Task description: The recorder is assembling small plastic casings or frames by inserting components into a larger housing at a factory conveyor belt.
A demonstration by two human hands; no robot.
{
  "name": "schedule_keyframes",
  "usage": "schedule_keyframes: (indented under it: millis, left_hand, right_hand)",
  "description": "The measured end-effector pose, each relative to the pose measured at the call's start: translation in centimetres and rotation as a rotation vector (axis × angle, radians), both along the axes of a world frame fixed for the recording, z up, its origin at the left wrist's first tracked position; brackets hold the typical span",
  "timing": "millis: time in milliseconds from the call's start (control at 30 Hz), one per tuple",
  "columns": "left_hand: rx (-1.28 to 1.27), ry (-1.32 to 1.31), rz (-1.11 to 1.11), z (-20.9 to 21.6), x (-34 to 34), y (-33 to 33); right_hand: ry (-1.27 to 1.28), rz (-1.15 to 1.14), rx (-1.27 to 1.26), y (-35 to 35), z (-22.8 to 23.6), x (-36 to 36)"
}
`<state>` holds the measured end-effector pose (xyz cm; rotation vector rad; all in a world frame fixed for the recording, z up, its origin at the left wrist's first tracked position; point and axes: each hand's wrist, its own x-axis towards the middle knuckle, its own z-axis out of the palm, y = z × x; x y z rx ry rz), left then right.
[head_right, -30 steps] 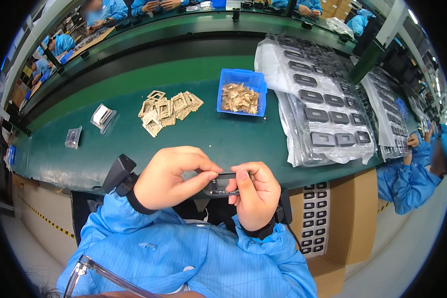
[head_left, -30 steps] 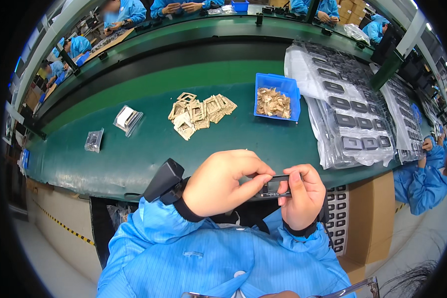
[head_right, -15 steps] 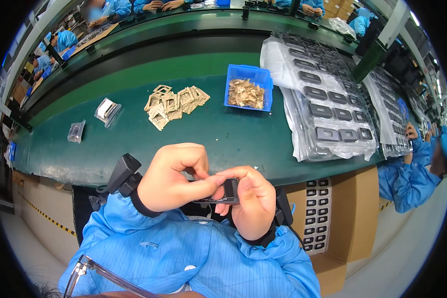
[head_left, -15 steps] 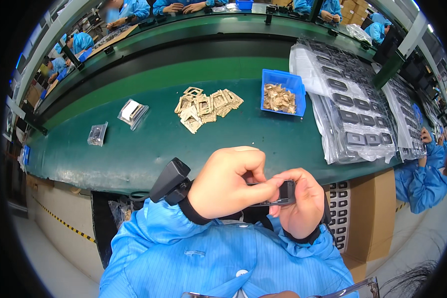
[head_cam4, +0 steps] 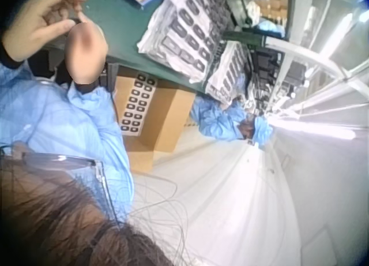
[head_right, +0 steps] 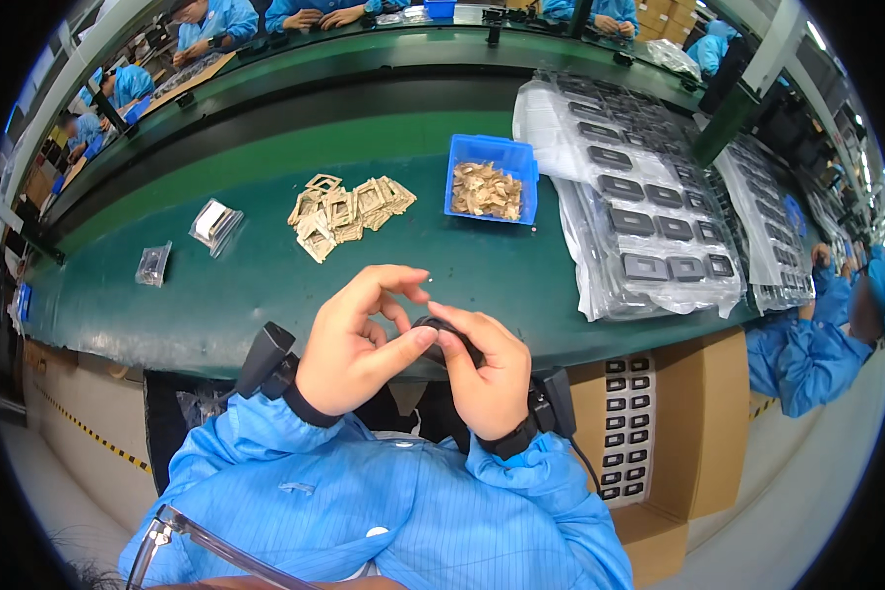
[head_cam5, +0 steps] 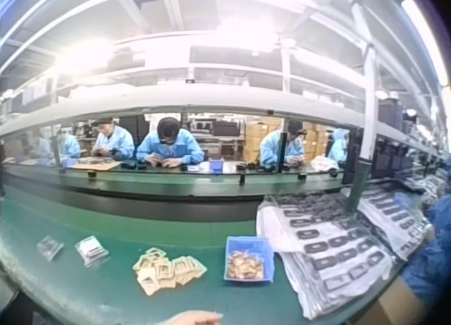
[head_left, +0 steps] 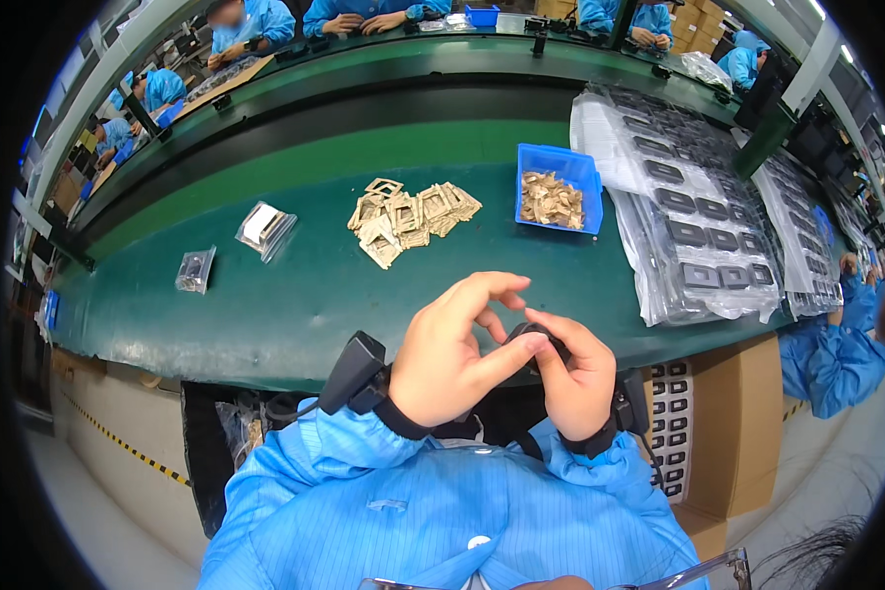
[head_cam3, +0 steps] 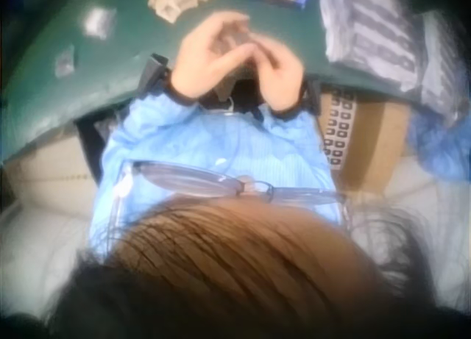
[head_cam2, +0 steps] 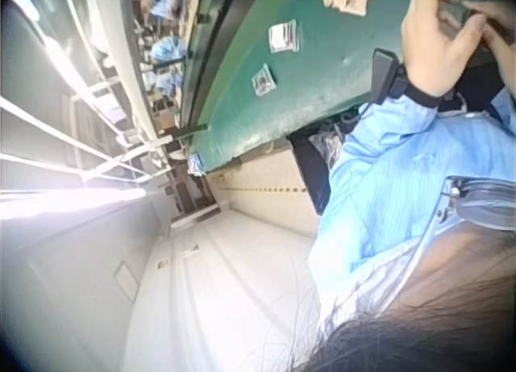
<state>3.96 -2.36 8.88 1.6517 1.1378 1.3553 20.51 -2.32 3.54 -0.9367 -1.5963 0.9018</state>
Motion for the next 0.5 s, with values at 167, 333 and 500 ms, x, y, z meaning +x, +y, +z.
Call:
schedule_keyframes:
  millis: [167,333,500]
  left_hand:
    - [-0.019,0.115,-0.102,-0.1,-0.6,0.7]
    - [0.051,0.132,-0.095,-0.1,-0.9,0.3]
    - [0.113,0.121,-0.024,0.0,-0.9,0.4]
  right_hand:
    - [0.395,0.000,-0.158,-1.2,1.8,-0.8]
    - [0.611,0.192,-0.412,-1.4,1.6,0.9]
    - [0.532,0.095,-0.248,-1.8,1.9,-0.1]
